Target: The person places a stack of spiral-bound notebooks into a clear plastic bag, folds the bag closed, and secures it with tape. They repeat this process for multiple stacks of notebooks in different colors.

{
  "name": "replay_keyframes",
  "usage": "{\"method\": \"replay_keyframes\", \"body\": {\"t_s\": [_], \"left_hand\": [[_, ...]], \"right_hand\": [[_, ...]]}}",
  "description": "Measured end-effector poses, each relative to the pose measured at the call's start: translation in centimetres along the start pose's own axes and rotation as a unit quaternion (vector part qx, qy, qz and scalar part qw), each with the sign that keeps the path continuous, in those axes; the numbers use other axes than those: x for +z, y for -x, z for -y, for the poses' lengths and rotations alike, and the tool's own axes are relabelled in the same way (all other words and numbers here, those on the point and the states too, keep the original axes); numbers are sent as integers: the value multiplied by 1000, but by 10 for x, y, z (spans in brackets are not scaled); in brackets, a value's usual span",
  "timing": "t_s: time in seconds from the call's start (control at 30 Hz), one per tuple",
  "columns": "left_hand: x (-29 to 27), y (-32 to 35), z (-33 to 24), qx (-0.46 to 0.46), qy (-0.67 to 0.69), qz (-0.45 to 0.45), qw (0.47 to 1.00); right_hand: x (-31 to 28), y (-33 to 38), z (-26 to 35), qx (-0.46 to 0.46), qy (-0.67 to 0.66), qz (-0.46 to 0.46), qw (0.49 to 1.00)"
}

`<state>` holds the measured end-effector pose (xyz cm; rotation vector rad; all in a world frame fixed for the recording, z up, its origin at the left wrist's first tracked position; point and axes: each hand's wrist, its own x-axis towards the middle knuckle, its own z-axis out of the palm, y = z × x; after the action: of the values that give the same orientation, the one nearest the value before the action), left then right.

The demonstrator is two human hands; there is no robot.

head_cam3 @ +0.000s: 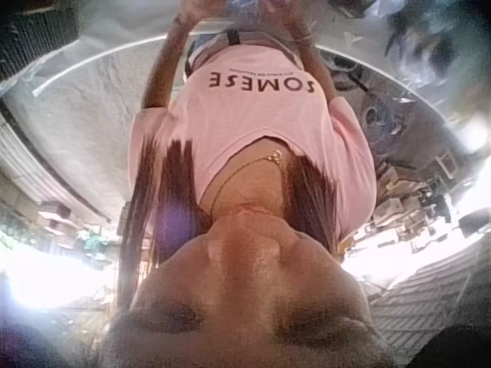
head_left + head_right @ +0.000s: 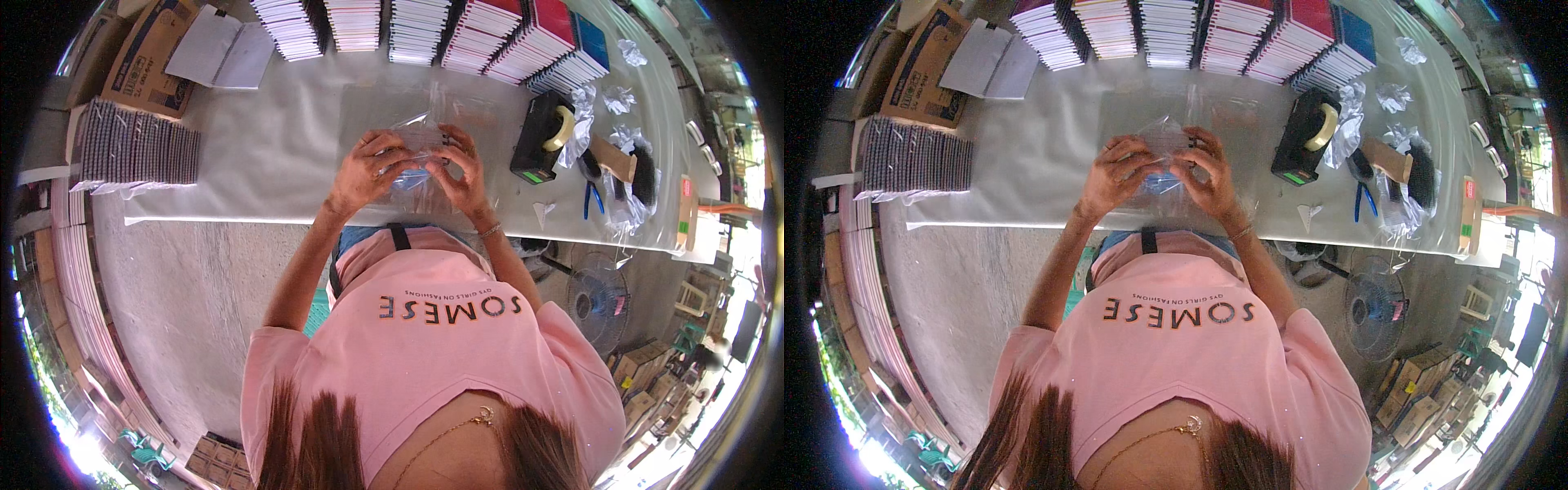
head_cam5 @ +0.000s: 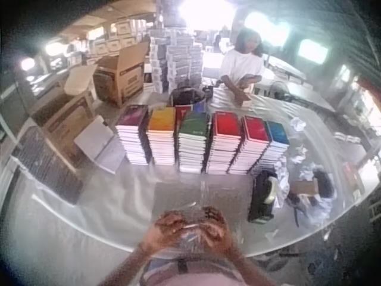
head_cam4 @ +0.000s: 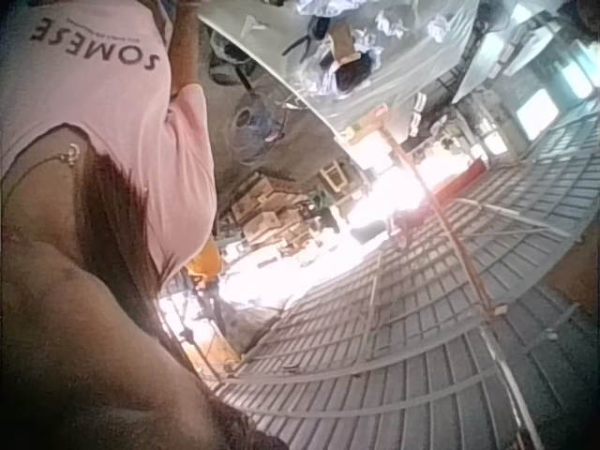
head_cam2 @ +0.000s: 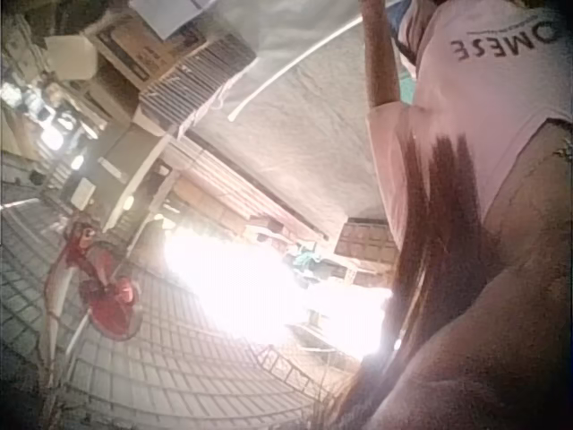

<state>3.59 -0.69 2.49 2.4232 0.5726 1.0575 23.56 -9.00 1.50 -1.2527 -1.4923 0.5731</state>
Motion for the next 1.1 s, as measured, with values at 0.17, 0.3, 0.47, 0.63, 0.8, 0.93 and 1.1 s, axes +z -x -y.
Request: {"method": "replay_keyframes", "body": {"t_s": [0.17,0.3,0.47,0.63,0.8,0.93,1.1], "left_hand": [[0,-3,-10,-94,32,-6,995],[2,-7,-16,-175,63,-28,982],[11,-19,-21,-218,59,-124,966],[11,-17,-8,-357,362,-27,861],[16,-12,4,-369,374,8,851],[16,-12,10,-309,345,6,886],[13,-15,10,-279,324,1,904]], "right_hand": [[-6,-10,-3,49,-14,21,998],[-12,-18,-16,51,-20,47,997],[-10,-29,-19,131,-136,37,981],[-13,-36,-23,244,-230,93,937],[-12,-26,-40,248,-285,89,921],[-6,-24,-27,172,-241,52,954],[-2,-22,-13,163,-205,27,965]]}}
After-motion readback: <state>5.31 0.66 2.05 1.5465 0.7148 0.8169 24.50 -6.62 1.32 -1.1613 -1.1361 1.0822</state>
